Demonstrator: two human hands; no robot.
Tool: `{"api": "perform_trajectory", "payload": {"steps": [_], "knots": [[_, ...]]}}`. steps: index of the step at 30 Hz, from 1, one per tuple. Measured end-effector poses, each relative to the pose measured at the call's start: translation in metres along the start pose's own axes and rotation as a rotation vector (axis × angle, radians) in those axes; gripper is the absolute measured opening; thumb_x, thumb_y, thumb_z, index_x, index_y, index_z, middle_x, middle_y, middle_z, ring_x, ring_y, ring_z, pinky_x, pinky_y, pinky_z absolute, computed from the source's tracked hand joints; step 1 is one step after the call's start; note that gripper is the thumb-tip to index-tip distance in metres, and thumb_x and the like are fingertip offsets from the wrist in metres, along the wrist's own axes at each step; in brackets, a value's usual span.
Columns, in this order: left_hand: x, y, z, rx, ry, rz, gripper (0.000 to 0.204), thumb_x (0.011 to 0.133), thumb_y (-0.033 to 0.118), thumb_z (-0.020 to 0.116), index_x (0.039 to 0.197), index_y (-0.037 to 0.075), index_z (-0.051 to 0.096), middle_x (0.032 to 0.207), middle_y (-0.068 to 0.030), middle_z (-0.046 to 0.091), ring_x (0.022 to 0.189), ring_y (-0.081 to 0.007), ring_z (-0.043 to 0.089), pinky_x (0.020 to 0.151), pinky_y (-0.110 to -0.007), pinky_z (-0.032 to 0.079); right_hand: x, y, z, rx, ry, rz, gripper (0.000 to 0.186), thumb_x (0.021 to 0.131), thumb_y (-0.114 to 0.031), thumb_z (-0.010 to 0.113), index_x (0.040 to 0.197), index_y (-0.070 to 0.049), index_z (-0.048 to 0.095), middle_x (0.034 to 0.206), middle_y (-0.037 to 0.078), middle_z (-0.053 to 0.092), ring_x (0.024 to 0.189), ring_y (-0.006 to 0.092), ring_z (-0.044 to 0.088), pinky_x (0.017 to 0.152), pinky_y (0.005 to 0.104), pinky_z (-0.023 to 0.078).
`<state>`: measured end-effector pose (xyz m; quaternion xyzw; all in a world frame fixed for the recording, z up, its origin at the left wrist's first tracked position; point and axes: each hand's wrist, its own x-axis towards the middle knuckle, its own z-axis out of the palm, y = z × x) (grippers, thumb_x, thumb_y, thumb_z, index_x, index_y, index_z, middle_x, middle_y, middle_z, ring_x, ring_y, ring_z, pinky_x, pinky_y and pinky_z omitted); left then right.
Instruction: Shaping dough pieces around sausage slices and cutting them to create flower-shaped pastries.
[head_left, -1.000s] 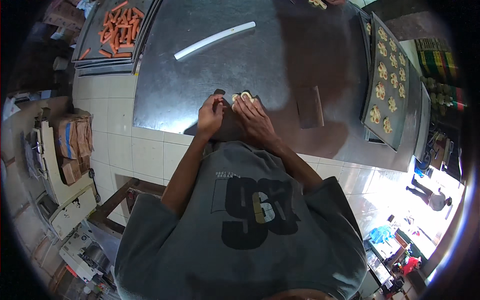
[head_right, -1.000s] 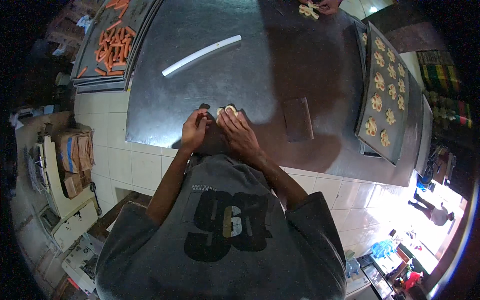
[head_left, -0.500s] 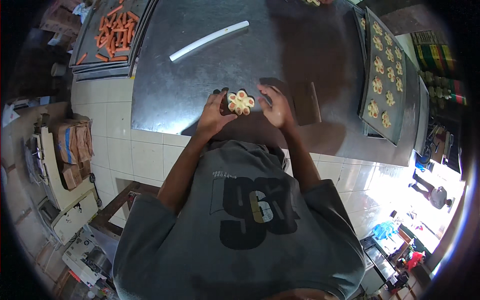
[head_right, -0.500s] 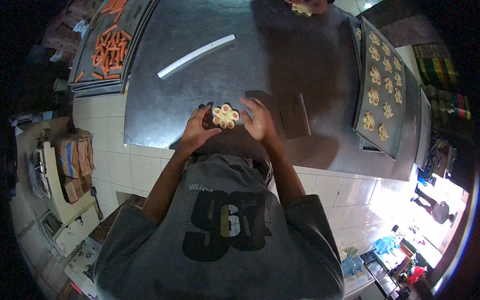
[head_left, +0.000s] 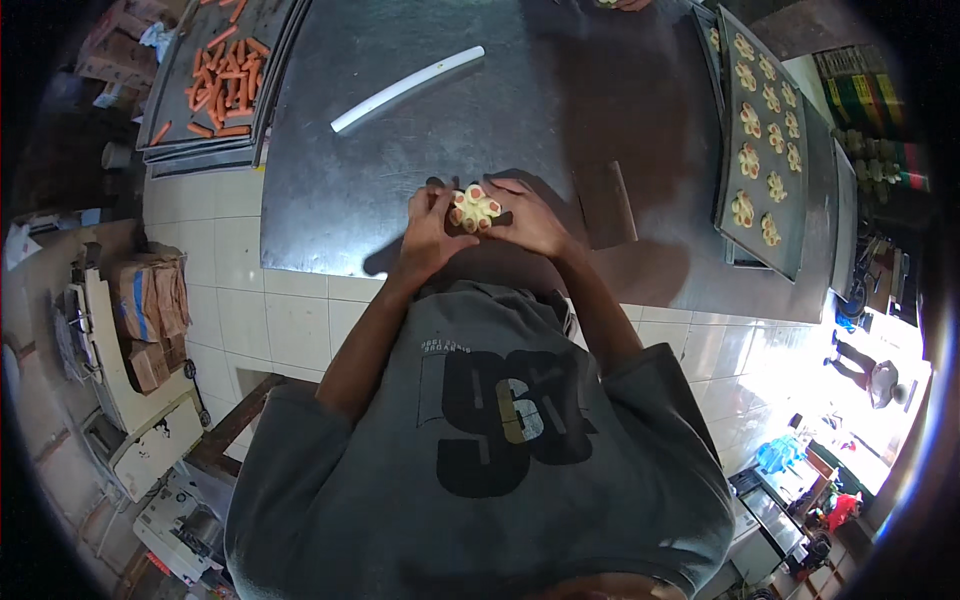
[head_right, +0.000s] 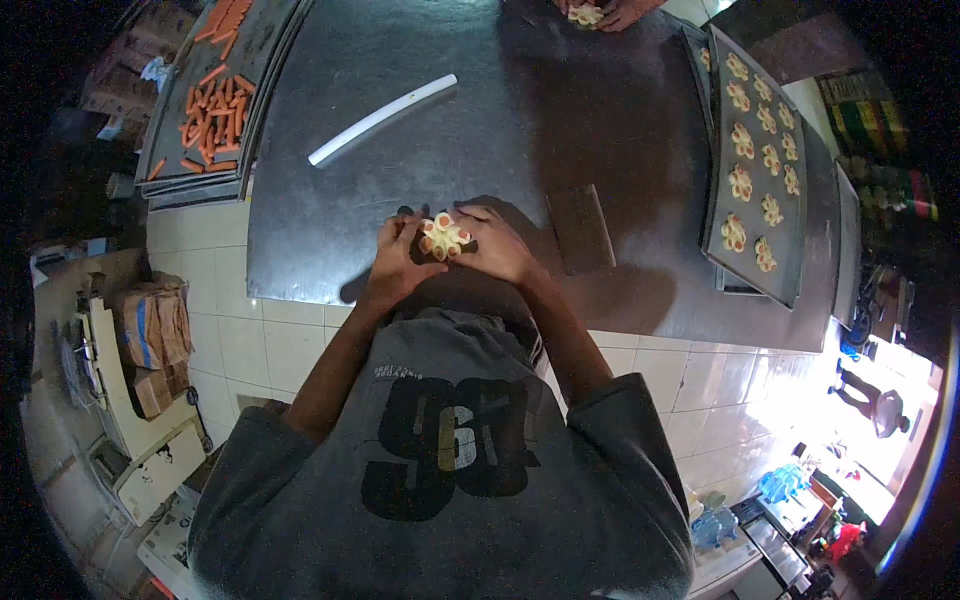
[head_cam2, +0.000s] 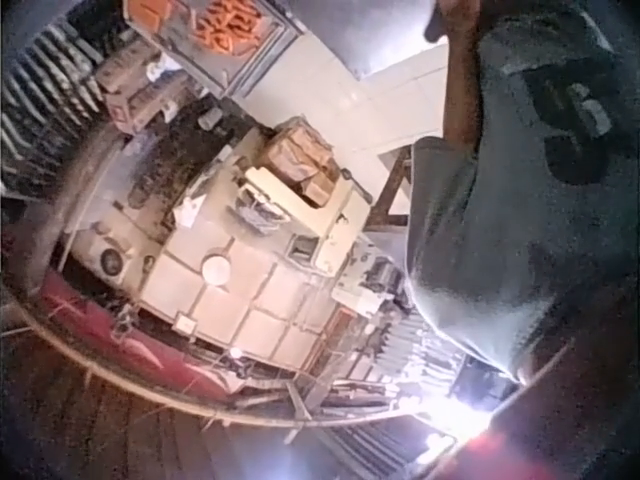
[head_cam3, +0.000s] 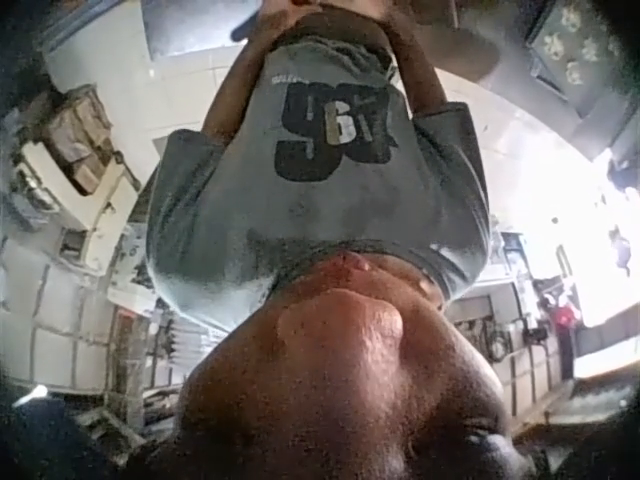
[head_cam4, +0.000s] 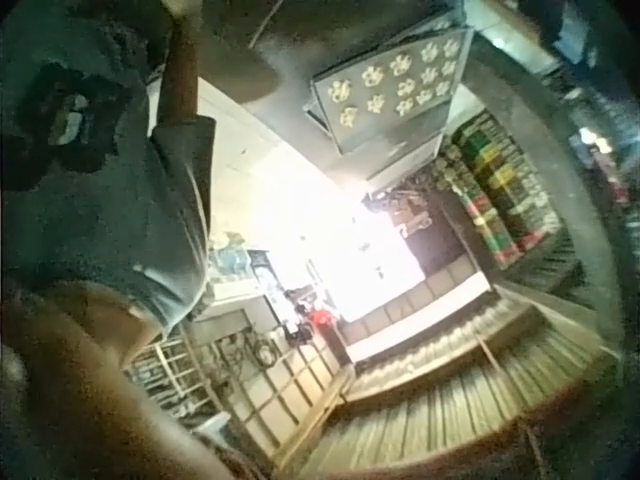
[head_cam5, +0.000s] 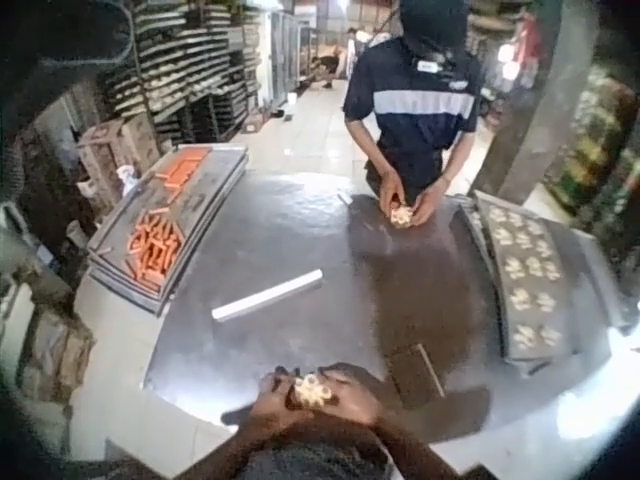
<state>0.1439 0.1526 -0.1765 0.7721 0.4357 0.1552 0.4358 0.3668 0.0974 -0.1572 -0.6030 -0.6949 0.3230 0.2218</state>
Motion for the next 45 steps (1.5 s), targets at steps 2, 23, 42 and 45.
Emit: {"api": "perform_trajectory", "payload": {"steps": [2, 23, 42, 45], "knots": [[-0.012, 0.0, 0.0, 0.096, 0.101, 0.072, 0.101, 0.064, 0.03, 0.091, 0.147, 0.0, 0.04, 0.141, -0.0232, 0.043, 0.131, -0.0415, 0.042, 0.107, -0.047, 0.041, -0.011, -0.009, 0.004, -0.008, 0.062, 0.047, 0.069, 0.085, -0.031, 0.075, 0.142, -0.002, 0.049, 0.146, 0.018, 0.048, 0.136, 0.0355, 0.044, 0.112, 0.0425, 0.037], [-0.028, -0.009, 0.028, 0.522, 0.205, 0.184, 0.107, 0.078, 0.063, 0.072, 0.153, 0.0, 0.029, 0.159, -0.0316, 0.016, 0.142, -0.0508, 0.023, 0.113, -0.062, 0.024, -0.04, -0.002, 0.046, -0.314, 0.351, -0.036, 0.062, 0.101, -0.043, 0.051, 0.142, 0.002, 0.048, 0.152, 0.03, 0.034, 0.136, 0.0433, 0.035, 0.112, 0.0582, 0.026], [0.019, 0.011, -0.004, 0.16, 0.021, 0.33, 0.101, 0.065, 0.029, 0.09, 0.15, 0.007, 0.041, 0.149, -0.0163, 0.045, 0.135, -0.0378, 0.043, 0.111, -0.047, 0.036, -0.036, 0.021, 0.044, -0.045, 0.63, 0.077, 0.028, 0.097, -0.016, 0.056, 0.12, -0.003, 0.064, 0.115, 0.018, 0.061, 0.108, 0.0377, 0.055, 0.096, 0.0473, 0.043], [0.026, 0.004, 0.003, 0.14, -0.01, 0.371, 0.1, 0.066, 0.031, 0.09, 0.15, 0.005, 0.041, 0.143, -0.015, 0.053, 0.134, -0.0363, 0.047, 0.111, -0.046, 0.037, -0.036, 0.022, 0.044, -0.04, 0.623, 0.076, 0.028, 0.096, -0.016, 0.057, 0.12, -0.003, 0.064, 0.115, 0.018, 0.061, 0.107, 0.0381, 0.056, 0.095, 0.0473, 0.044]]}}
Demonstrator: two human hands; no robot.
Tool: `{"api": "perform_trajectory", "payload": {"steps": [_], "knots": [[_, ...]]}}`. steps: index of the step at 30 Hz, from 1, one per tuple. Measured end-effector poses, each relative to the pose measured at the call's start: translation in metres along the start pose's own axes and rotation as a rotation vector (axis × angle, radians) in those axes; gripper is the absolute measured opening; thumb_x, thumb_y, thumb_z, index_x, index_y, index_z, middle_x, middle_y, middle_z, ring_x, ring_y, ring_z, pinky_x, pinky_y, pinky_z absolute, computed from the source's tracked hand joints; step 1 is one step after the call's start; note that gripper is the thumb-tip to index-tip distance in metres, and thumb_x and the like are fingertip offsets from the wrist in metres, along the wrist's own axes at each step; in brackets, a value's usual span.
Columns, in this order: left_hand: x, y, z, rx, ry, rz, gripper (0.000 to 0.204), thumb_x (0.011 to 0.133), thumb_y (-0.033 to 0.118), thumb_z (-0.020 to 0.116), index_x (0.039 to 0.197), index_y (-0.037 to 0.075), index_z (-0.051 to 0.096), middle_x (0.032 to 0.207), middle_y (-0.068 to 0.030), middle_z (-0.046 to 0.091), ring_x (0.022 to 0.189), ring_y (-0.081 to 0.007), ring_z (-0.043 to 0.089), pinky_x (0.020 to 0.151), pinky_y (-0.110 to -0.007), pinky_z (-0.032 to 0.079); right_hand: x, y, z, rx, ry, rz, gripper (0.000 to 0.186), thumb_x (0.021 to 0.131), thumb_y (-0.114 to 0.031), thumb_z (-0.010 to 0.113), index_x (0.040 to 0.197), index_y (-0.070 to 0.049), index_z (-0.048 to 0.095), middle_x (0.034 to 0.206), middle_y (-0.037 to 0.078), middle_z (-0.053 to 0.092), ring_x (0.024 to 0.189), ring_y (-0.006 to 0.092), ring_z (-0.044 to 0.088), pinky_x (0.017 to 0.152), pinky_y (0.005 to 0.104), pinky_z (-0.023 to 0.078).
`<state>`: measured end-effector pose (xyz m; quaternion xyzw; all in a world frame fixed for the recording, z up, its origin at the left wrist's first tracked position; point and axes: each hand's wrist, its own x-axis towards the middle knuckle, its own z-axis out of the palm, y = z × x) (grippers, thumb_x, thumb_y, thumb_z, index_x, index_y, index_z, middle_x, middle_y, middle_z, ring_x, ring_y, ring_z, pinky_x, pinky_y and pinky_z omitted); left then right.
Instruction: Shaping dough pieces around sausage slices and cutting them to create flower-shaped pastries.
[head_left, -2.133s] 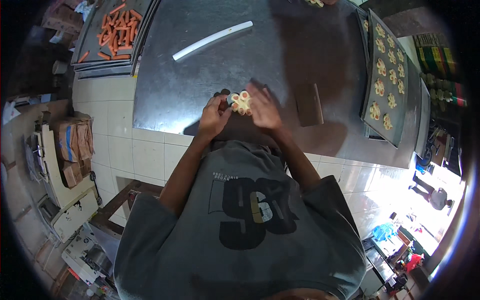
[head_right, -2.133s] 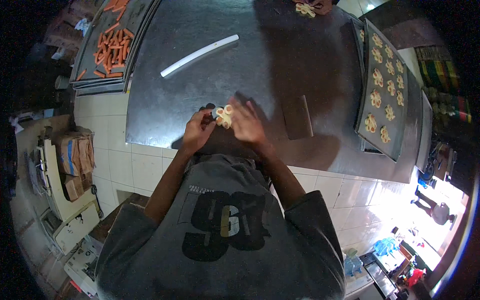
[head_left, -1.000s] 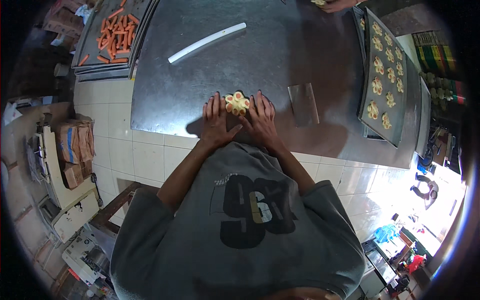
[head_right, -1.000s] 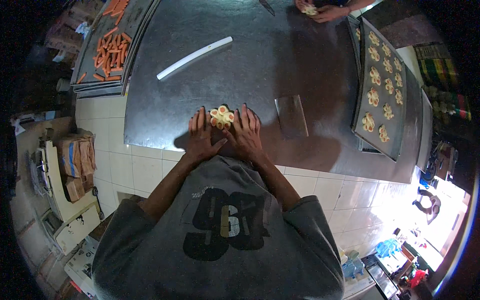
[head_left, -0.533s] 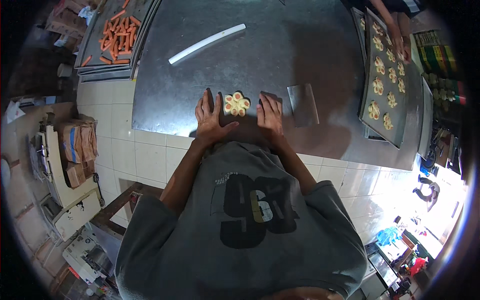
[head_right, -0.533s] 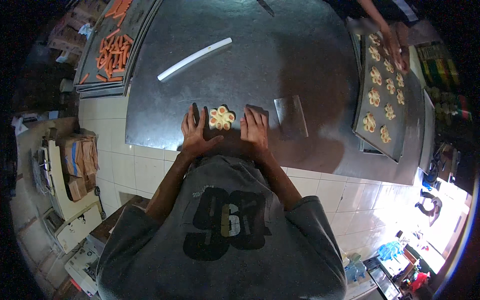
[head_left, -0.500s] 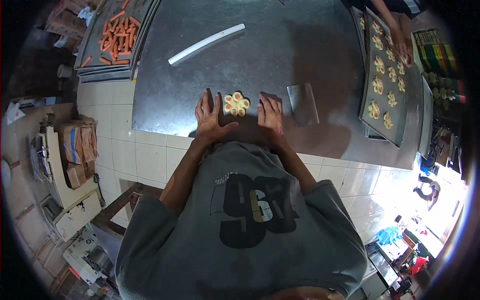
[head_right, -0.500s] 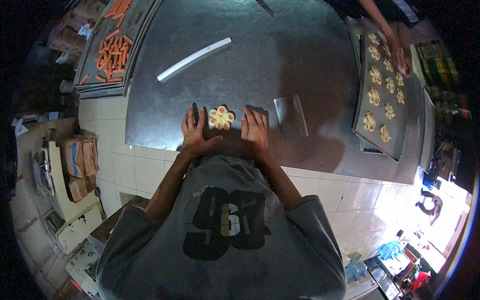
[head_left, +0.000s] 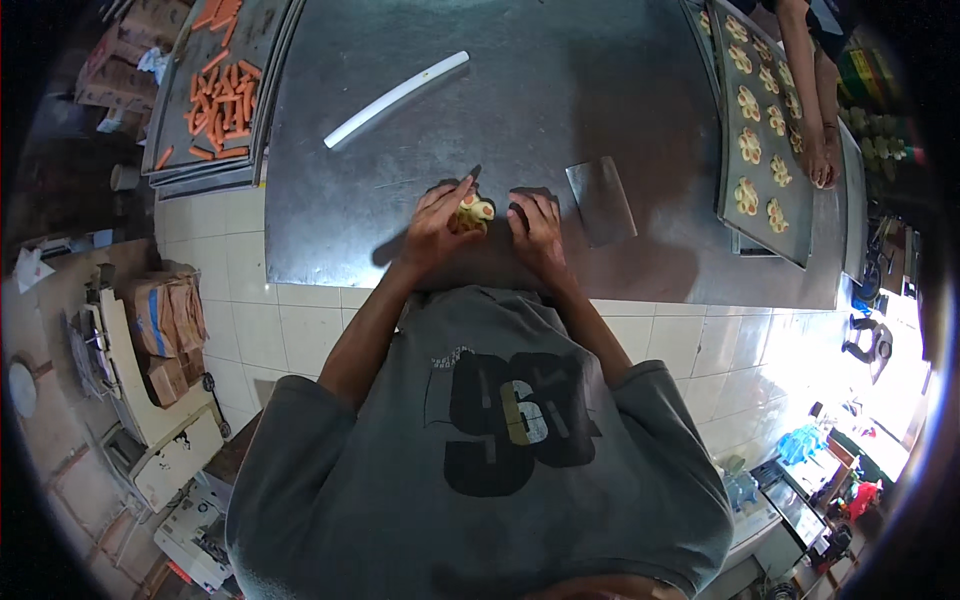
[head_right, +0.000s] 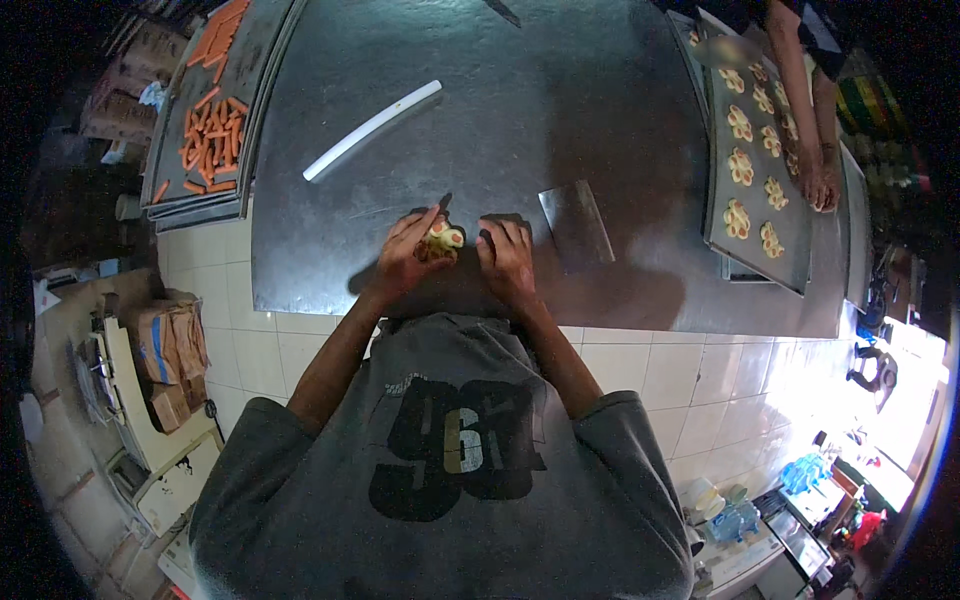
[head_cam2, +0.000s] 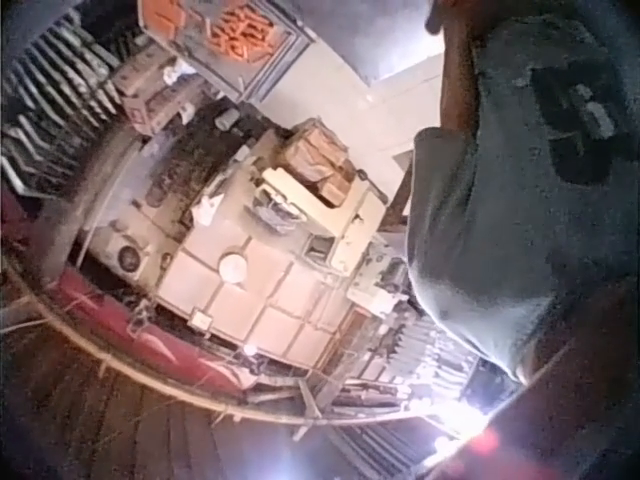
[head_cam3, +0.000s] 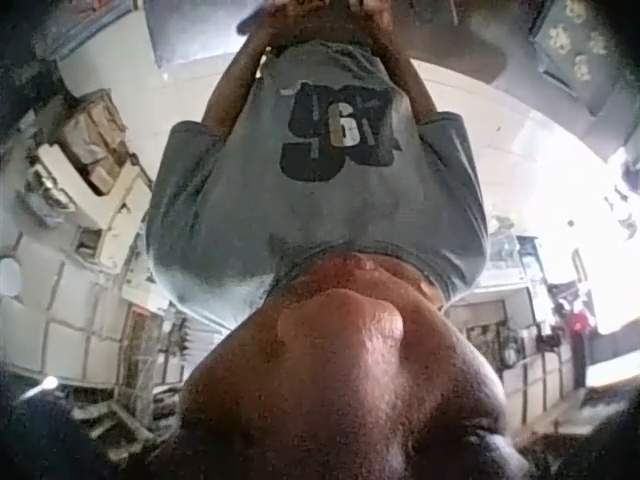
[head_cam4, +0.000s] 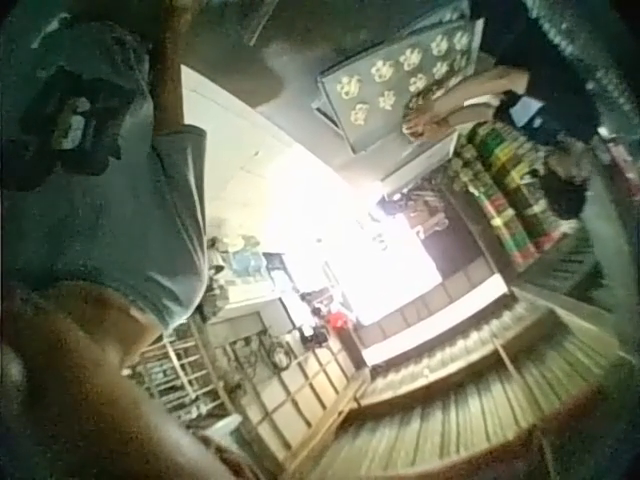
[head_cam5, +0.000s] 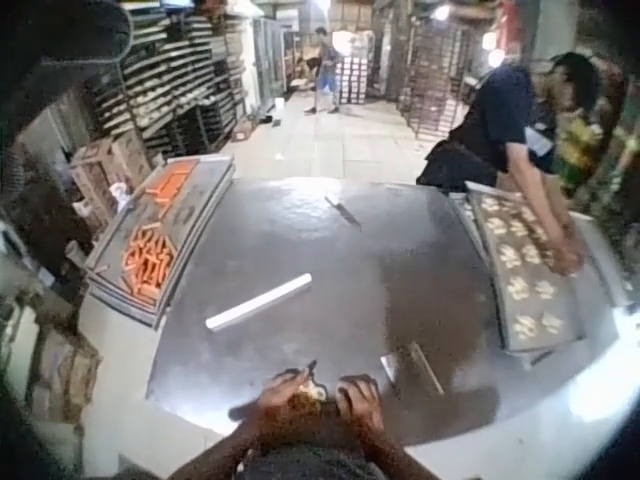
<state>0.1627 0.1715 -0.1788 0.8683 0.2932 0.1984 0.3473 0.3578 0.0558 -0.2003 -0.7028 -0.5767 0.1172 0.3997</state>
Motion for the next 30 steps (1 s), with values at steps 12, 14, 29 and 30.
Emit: {"api": "perform_trajectory", "payload": {"steps": [12, 14, 29, 30], "knots": [[-0.045, -0.028, -0.003, 0.107, 0.146, -0.115, 0.108, 0.06, 0.057, 0.088, 0.146, 0.006, 0.047, 0.15, -0.0195, 0.044, 0.138, -0.042, 0.04, 0.113, -0.053, 0.032, -0.007, -0.002, 0.0, 0.101, -0.075, 0.141, 0.032, 0.092, -0.012, 0.064, 0.122, -0.004, 0.063, 0.11, 0.018, 0.066, 0.102, 0.036, 0.062, 0.09, 0.0444, 0.05], [-0.048, -0.03, -0.003, 0.119, 0.147, -0.103, 0.106, 0.061, 0.059, 0.088, 0.145, 0.008, 0.048, 0.15, -0.0185, 0.044, 0.138, -0.0416, 0.04, 0.114, -0.052, 0.032, -0.001, 0.0, 0.005, 0.102, -0.076, 0.098, 0.032, 0.092, -0.012, 0.064, 0.123, -0.004, 0.063, 0.112, 0.017, 0.066, 0.104, 0.0355, 0.062, 0.091, 0.0436, 0.05], [-0.023, -0.015, -0.009, 0.139, 0.107, -0.112, 0.087, 0.059, 0.048, 0.09, 0.133, 0.013, 0.059, 0.139, -0.0126, 0.049, 0.128, -0.0355, 0.045, 0.102, -0.05, 0.036, 0.119, -0.011, 0.026, 0.206, -0.773, 0.009, 0.029, 0.091, -0.017, 0.065, 0.116, -0.004, 0.068, 0.109, 0.02, 0.069, 0.098, 0.0312, 0.069, 0.083, 0.0383, 0.053], [-0.025, -0.016, -0.007, 0.134, 0.129, -0.085, 0.087, 0.059, 0.048, 0.09, 0.133, 0.013, 0.059, 0.139, -0.0123, 0.049, 0.128, -0.0352, 0.045, 0.102, -0.049, 0.036, 0.12, -0.011, 0.022, 0.17, -0.774, 0.044, 0.026, 0.091, -0.018, 0.065, 0.112, -0.003, 0.07, 0.106, 0.02, 0.07, 0.097, 0.0308, 0.069, 0.081, 0.0384, 0.053]]}}
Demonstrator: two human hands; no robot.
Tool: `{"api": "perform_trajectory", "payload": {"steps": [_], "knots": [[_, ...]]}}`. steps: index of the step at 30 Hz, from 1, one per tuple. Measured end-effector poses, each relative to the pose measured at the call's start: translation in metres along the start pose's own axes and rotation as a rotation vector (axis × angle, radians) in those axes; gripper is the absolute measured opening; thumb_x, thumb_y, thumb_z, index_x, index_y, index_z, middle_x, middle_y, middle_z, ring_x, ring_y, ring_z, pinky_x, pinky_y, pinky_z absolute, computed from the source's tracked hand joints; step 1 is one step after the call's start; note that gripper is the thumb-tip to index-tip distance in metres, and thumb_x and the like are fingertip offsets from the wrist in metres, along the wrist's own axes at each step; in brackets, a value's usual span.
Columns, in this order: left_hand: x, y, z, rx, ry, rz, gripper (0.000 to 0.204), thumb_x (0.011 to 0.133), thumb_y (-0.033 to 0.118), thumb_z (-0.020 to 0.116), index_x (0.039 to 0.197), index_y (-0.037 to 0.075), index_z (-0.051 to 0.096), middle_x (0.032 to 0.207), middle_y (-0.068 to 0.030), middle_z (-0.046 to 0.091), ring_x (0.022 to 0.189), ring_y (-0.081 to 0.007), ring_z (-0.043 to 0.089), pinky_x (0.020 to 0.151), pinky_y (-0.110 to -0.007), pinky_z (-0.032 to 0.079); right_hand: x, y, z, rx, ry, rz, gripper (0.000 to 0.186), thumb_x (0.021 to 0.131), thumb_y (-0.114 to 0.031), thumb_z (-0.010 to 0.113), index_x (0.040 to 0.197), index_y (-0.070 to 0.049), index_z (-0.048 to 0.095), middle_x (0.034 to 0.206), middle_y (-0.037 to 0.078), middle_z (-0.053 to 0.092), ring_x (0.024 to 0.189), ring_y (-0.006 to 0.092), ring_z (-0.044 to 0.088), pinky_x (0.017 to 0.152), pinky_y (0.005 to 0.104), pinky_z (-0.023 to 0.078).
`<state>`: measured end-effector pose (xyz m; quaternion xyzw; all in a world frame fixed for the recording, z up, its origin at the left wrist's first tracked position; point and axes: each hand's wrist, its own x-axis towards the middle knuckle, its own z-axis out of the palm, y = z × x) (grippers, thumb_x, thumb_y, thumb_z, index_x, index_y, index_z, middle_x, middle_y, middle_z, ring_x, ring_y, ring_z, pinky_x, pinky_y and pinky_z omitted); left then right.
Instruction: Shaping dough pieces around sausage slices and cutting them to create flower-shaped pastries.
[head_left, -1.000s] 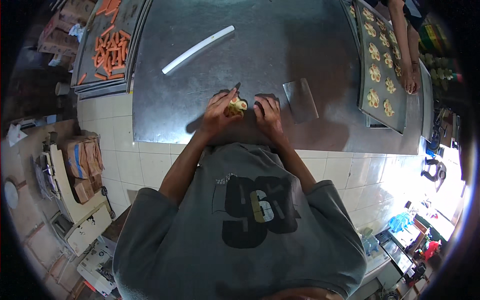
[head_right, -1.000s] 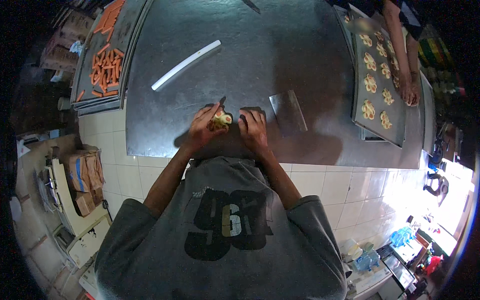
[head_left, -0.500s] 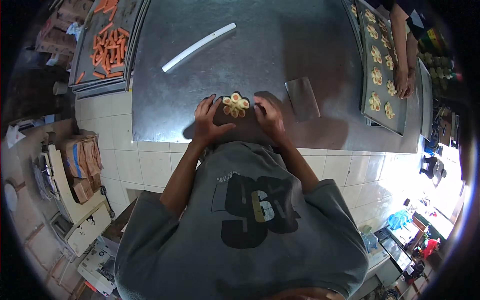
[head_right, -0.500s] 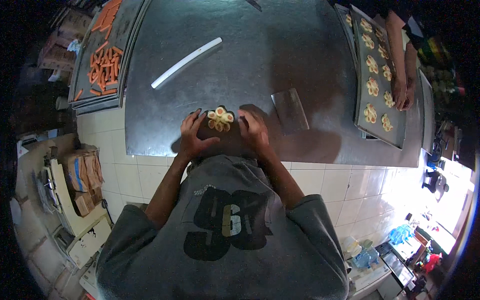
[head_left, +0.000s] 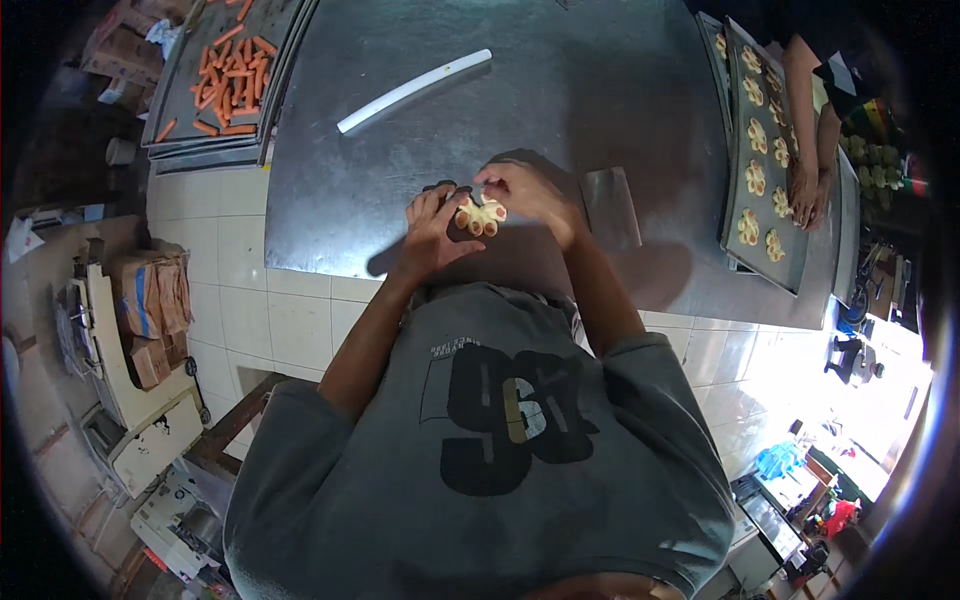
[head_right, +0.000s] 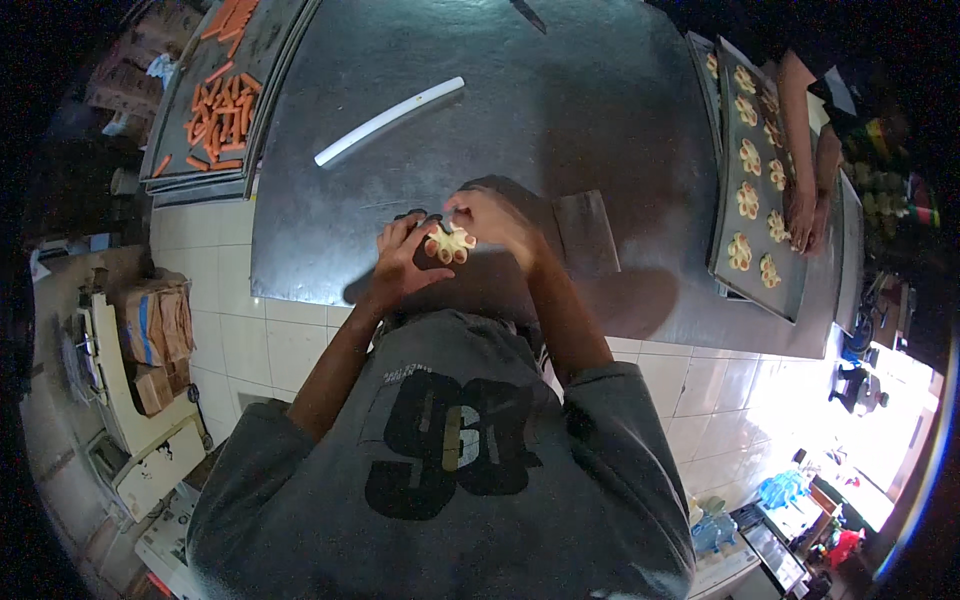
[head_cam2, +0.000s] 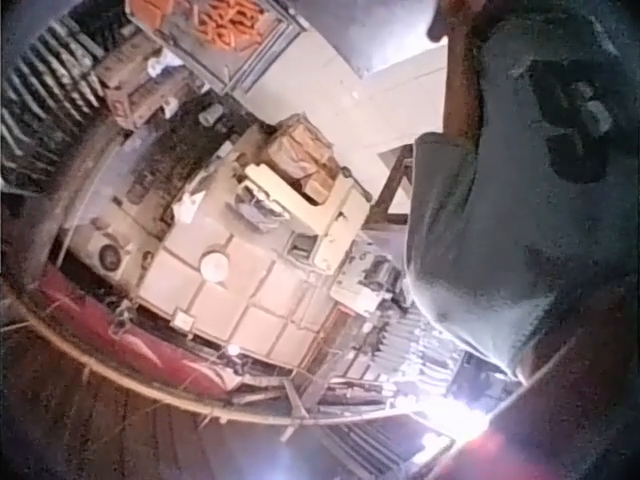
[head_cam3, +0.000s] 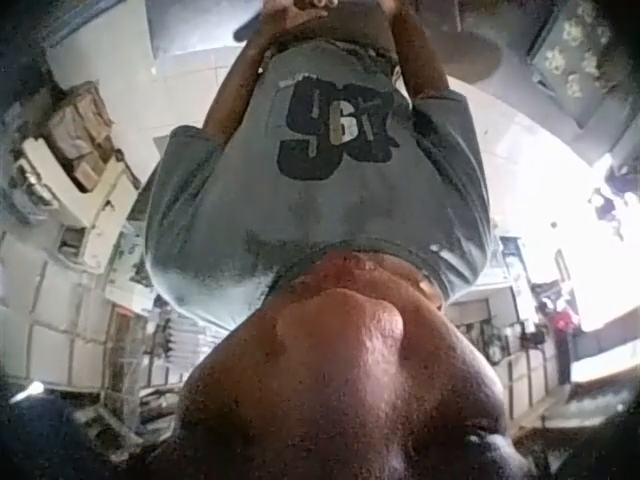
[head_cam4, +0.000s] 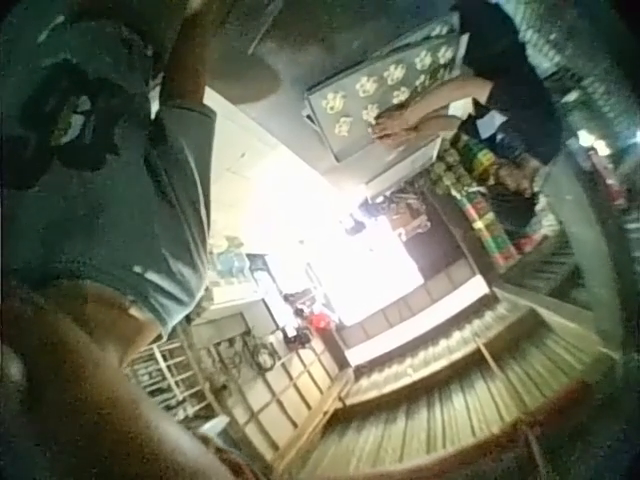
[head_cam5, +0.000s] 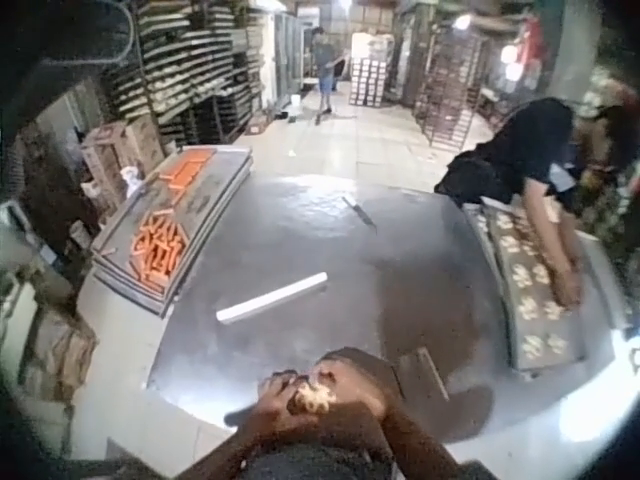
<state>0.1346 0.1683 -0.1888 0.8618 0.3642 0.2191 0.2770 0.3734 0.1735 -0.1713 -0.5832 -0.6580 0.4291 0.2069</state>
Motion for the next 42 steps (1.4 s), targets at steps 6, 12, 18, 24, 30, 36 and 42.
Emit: {"api": "perform_trajectory", "payload": {"steps": [6, 12, 18, 24, 30, 36, 42], "knots": [[0.002, 0.001, 0.002, 0.006, 0.024, 0.029, 0.086, 0.059, 0.045, 0.091, 0.133, 0.013, 0.059, 0.139, -0.012, 0.049, 0.128, -0.0346, 0.045, 0.102, -0.049, 0.036, -0.014, -0.003, 0.003, -0.005, 0.197, -0.02, 0.024, 0.093, -0.016, 0.062, 0.112, -0.004, 0.07, 0.106, 0.019, 0.069, 0.096, 0.0337, 0.068, 0.081, 0.0405, 0.052], [0.008, 0.002, 0.004, 0.002, -0.005, 0.008, 0.088, 0.058, 0.042, 0.092, 0.134, 0.014, 0.059, 0.139, -0.0125, 0.049, 0.129, -0.0351, 0.044, 0.103, -0.05, 0.035, -0.047, 0.002, 0.011, -0.002, 0.4, 0.068, 0.028, 0.095, -0.013, 0.063, 0.121, -0.003, 0.065, 0.105, 0.014, 0.068, 0.091, 0.0257, 0.067, 0.08, 0.0354, 0.052], [0.036, 0.01, -0.007, -0.099, -0.138, 0.01, 0.094, 0.058, 0.039, 0.092, 0.14, 0.015, 0.054, 0.138, -0.0138, 0.051, 0.129, -0.0344, 0.045, 0.106, -0.048, 0.034, -0.056, 0.006, 0.021, 0.22, 0.374, 0.123, 0.031, 0.093, -0.01, 0.06, 0.123, -0.002, 0.063, 0.108, 0.019, 0.068, 0.096, 0.0306, 0.068, 0.083, 0.0403, 0.052], [0.062, 0.022, -0.011, -0.152, -0.283, -0.055, 0.09, 0.058, 0.035, 0.09, 0.137, 0.013, 0.053, 0.127, -0.0133, 0.055, 0.12, -0.0337, 0.051, 0.101, -0.045, 0.038, -0.04, 0.001, 0.029, 0.326, 0.38, 0.162, 0.033, 0.093, -0.014, 0.063, 0.123, -0.001, 0.063, 0.109, 0.019, 0.069, 0.097, 0.0323, 0.069, 0.085, 0.0394, 0.053], [0.045, 0.03, 0.013, -0.005, -0.026, 0.083, 0.067, 0.058, 0.029, 0.089, 0.113, 0.007, 0.058, 0.104, -0.0123, 0.057, 0.096, -0.0338, 0.054, 0.084, -0.046, 0.043, -0.029, 0.002, 0.023, -0.076, 0.322, 0.141, 0.03, 0.088, -0.018, 0.068, 0.112, 0.0, 0.067, 0.105, 0.02, 0.07, 0.097, 0.0317, 0.069, 0.082, 0.0379, 0.054], [0.04, 0.032, 0.026, -0.001, 0.178, 0.235, 0.043, 0.07, 0.017, 0.08, 0.105, 0.004, 0.059, 0.093, -0.0118, 0.057, 0.085, -0.0322, 0.055, 0.075, -0.043, 0.045, -0.028, 0.012, 0.011, 0.226, 0.294, 0.191, 0.031, 0.085, -0.019, 0.073, 0.107, 0.002, 0.068, 0.1, 0.02, 0.071, 0.093, 0.0317, 0.071, 0.08, 0.0374, 0.054], [0.045, 0.032, 0.03, 0.081, 0.267, 0.261, 0.029, 0.074, 0.014, 0.074, 0.099, 0.004, 0.063, 0.084, -0.0086, 0.057, 0.076, -0.0285, 0.056, 0.069, -0.04, 0.044, -0.025, 0.009, 0.009, 0.187, 0.314, 0.147, 0.027, 0.086, -0.017, 0.073, 0.106, 0.001, 0.071, 0.101, 0.017, 0.074, 0.095, 0.0269, 0.072, 0.08, 0.0353, 0.054]]}}
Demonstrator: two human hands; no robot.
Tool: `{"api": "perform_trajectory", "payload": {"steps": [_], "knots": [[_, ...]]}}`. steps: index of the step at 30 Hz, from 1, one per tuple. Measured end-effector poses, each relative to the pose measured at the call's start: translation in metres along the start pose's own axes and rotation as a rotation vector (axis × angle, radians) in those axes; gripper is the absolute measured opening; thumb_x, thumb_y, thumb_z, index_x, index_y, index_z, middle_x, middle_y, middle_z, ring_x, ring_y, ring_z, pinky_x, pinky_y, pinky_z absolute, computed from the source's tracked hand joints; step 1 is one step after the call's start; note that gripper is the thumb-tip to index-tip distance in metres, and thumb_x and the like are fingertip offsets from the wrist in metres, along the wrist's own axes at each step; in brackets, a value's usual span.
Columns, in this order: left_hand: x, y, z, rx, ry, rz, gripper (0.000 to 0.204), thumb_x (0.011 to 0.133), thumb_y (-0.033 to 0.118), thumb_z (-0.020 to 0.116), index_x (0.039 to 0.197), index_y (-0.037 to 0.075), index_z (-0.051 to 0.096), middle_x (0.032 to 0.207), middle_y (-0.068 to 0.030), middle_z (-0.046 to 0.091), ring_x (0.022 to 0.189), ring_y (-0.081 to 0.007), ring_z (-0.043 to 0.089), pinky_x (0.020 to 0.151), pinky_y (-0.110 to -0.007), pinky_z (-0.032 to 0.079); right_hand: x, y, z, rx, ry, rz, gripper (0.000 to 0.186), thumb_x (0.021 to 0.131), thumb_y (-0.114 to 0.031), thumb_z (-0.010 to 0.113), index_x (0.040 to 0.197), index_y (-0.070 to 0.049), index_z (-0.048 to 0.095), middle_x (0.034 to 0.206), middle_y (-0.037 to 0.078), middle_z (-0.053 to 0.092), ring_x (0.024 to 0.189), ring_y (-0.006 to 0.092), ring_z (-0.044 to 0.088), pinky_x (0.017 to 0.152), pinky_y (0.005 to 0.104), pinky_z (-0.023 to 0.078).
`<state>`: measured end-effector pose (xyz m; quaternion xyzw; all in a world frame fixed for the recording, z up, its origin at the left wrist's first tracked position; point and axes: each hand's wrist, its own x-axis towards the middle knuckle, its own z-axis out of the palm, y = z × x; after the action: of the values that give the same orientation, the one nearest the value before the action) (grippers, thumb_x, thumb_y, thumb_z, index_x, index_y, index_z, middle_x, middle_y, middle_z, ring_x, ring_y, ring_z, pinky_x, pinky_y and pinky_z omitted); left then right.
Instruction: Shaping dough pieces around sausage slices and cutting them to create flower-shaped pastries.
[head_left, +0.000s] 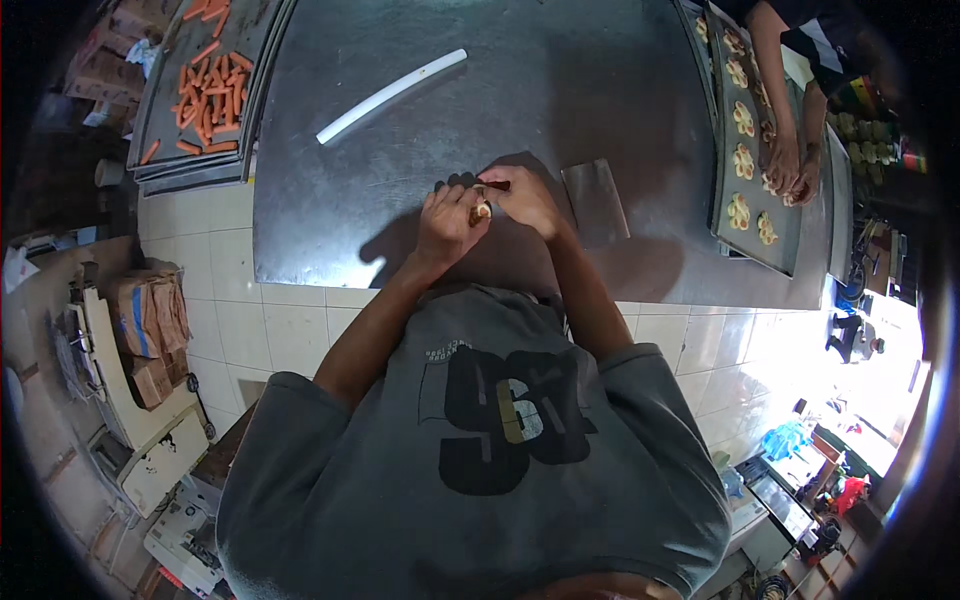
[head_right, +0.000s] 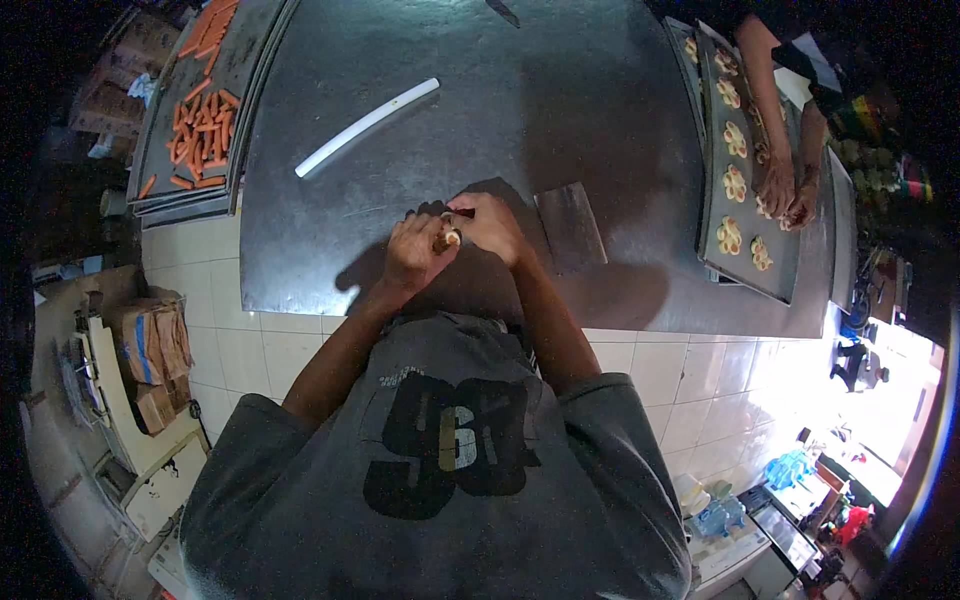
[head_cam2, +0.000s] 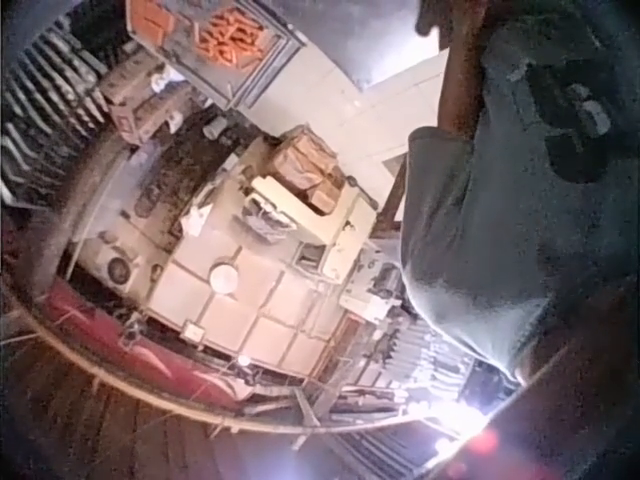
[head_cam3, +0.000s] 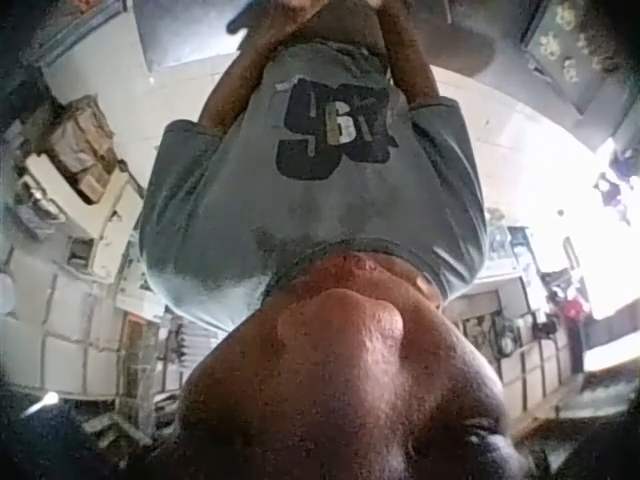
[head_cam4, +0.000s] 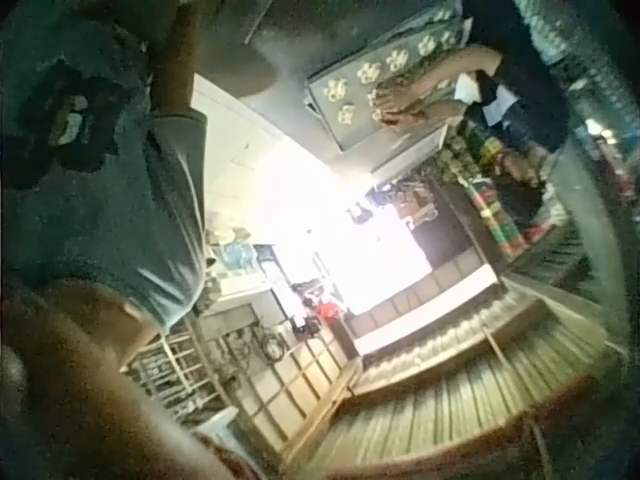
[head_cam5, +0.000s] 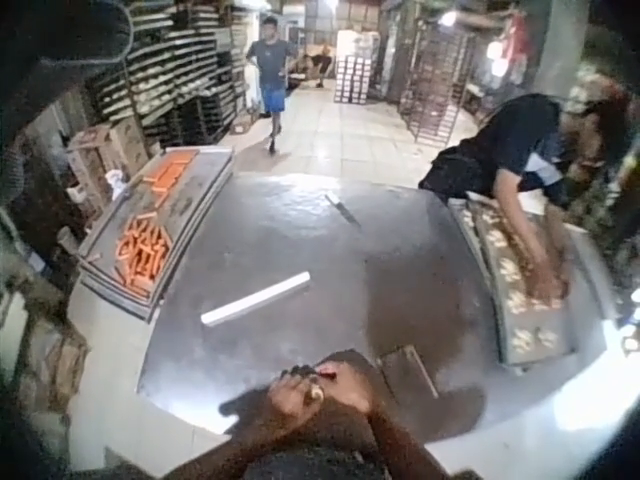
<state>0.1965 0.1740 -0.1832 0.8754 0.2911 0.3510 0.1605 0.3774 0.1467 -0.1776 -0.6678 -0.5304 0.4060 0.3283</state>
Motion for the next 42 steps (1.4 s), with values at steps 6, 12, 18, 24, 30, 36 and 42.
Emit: {"api": "perform_trajectory", "payload": {"steps": [6, 12, 18, 24, 30, 36, 42], "knots": [[0.0, -0.002, -0.004, 0.074, -0.097, 0.042, 0.035, 0.071, 0.015, 0.075, 0.104, 0.007, 0.067, 0.084, -0.0063, 0.058, 0.079, -0.0255, 0.058, 0.069, -0.039, 0.044, 0.002, -0.002, -0.006, 0.064, -0.063, 0.074, 0.025, 0.087, -0.016, 0.071, 0.107, -0.002, 0.073, 0.102, 0.014, 0.074, 0.094, 0.0267, 0.072, 0.081, 0.0355, 0.053], [0.008, 0.008, -0.006, 0.053, -0.125, 0.067, 0.029, 0.079, 0.016, 0.073, 0.106, 0.006, 0.067, 0.084, -0.0078, 0.057, 0.08, -0.0276, 0.058, 0.069, -0.041, 0.045, 0.006, 0.014, -0.003, 0.09, -0.105, 0.098, 0.026, 0.092, -0.018, 0.069, 0.113, -0.003, 0.071, 0.091, 0.004, 0.072, 0.079, 0.0112, 0.063, 0.062, 0.0279, 0.05], [0.016, 0.006, -0.018, -0.214, -0.243, -0.36, 0.024, 0.082, 0.012, 0.065, 0.105, 0.006, 0.067, 0.084, -0.0108, 0.066, 0.08, -0.0274, 0.065, 0.074, -0.039, 0.05, 0.002, 0.0, -0.005, 0.145, -0.06, 0.128, 0.028, 0.089, -0.02, 0.071, 0.112, -0.003, 0.072, 0.102, 0.015, 0.074, 0.095, 0.0257, 0.071, 0.082, 0.0353, 0.053], [0.01, -0.042, -0.011, -0.293, -0.196, -0.393, 0.016, 0.088, 0.015, 0.062, 0.099, 0.005, 0.068, 0.081, -0.0134, 0.07, 0.072, -0.0289, 0.07, 0.069, -0.042, 0.054, -0.004, 0.002, -0.003, 0.014, -0.043, -0.005, 0.027, 0.093, -0.02, 0.069, 0.115, -0.003, 0.071, 0.1, 0.01, 0.073, 0.085, 0.0171, 0.067, 0.067, 0.0311, 0.054], [0.024, -0.036, -0.023, -0.413, -0.496, -0.706, 0.024, 0.086, 0.022, 0.069, 0.1, 0.003, 0.071, 0.091, -0.0149, 0.074, 0.077, -0.028, 0.073, 0.073, -0.039, 0.056, -0.011, -0.006, 0.0, 0.177, -0.008, 0.126, 0.024, 0.091, -0.016, 0.07, 0.11, -0.002, 0.07, 0.1, 0.015, 0.073, 0.091, 0.0242, 0.07, 0.079, 0.0356, 0.052], [0.02, -0.042, -0.017, -0.414, -0.371, -0.62, 0.029, 0.085, 0.021, 0.072, 0.106, 0.001, 0.071, 0.089, -0.0166, 0.074, 0.075, -0.0254, 0.073, 0.073, -0.036, 0.056, -0.013, -0.003, 0.002, 0.143, 0.004, 0.131, 0.023, 0.091, -0.015, 0.069, 0.109, 0.0, 0.069, 0.1, 0.017, 0.072, 0.093, 0.0251, 0.07, 0.082, 0.0355, 0.053], [0.029, -0.046, -0.022, -0.41, -0.527, -0.716, 0.03, 0.091, 0.021, 0.071, 0.113, 0.001, 0.069, 0.097, -0.0152, 0.074, 0.09, -0.0226, 0.072, 0.08, -0.035, 0.054, -0.025, -0.008, -0.002, 0.071, -0.004, 0.17, 0.026, 0.091, -0.018, 0.07, 0.111, -0.001, 0.069, 0.1, 0.017, 0.073, 0.093, 0.0257, 0.071, 0.083, 0.0361, 0.054]]}}
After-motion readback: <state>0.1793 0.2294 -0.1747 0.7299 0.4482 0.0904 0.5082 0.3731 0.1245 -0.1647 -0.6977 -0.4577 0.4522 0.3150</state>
